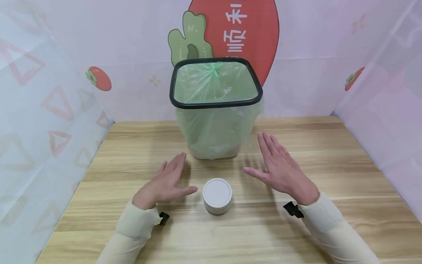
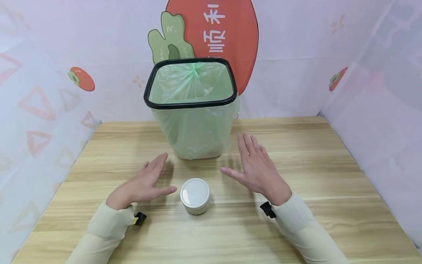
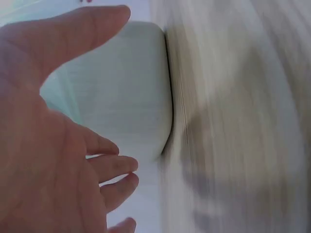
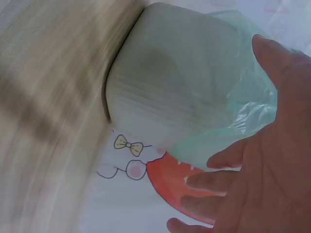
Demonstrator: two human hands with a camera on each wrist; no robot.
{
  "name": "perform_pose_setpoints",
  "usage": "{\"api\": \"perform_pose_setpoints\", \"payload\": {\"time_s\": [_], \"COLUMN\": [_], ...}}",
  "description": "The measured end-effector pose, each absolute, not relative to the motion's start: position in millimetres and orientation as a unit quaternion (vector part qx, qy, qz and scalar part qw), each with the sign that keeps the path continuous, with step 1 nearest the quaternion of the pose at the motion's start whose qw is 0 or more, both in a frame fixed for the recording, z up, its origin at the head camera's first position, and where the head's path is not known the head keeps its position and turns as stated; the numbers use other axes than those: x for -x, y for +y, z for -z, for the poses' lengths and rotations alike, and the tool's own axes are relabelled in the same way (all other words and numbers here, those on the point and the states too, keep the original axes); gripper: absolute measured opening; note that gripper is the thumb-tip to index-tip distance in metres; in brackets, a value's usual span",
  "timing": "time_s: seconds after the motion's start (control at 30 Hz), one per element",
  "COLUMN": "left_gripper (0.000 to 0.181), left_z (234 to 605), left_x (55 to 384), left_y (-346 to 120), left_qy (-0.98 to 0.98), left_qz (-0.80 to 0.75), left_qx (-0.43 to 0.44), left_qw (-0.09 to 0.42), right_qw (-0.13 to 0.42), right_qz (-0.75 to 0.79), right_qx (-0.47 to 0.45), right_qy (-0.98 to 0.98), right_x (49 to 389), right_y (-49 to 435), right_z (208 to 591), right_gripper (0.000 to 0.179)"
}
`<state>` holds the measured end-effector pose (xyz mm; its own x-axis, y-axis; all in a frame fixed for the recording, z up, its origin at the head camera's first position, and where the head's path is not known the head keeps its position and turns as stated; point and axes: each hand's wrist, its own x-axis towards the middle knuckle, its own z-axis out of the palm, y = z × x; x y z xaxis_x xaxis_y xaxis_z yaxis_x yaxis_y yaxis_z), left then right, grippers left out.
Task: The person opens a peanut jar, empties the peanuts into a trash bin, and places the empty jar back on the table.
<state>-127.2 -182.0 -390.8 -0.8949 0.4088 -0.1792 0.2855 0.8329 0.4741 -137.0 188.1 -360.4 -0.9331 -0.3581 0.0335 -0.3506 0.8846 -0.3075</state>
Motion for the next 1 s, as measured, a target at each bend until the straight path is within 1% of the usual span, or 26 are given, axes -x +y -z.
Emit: {"api": "perform_pose_setpoints", "payload": {"time_s": [0.07, 0.23, 0.37, 0.63, 0.87, 1.0], "left_gripper": [0.118, 0.121, 0.123, 0.114, 0.116, 0.116], "left_z": [391, 395, 397, 402, 407, 414], "left_x": [125, 122, 118, 117, 116, 116], "left_y": [-182, -181, -179, -169, -160, -157], "left_qy": [0.941, 0.929, 0.922, 0.903, 0.878, 0.869], "left_qz": [-0.239, -0.267, -0.285, -0.318, -0.354, -0.361], "left_qx": [-0.192, -0.202, -0.212, -0.259, -0.285, -0.300], "left_qw": [0.145, 0.161, 0.156, 0.126, 0.153, 0.156], "right_qw": [0.013, 0.038, 0.052, 0.032, 0.014, 0.009], "right_qz": [0.161, 0.186, 0.209, 0.226, 0.231, 0.228], "right_qx": [0.190, 0.199, 0.204, 0.230, 0.262, 0.283], "right_qy": [0.968, 0.961, 0.955, 0.946, 0.937, 0.931], "right_x": [135, 130, 126, 123, 118, 115], "right_y": [187, 185, 183, 173, 163, 159], "right_z": [359, 355, 353, 351, 356, 360], "right_gripper": [0.113, 0.116, 0.118, 0.115, 0.110, 0.106]}}
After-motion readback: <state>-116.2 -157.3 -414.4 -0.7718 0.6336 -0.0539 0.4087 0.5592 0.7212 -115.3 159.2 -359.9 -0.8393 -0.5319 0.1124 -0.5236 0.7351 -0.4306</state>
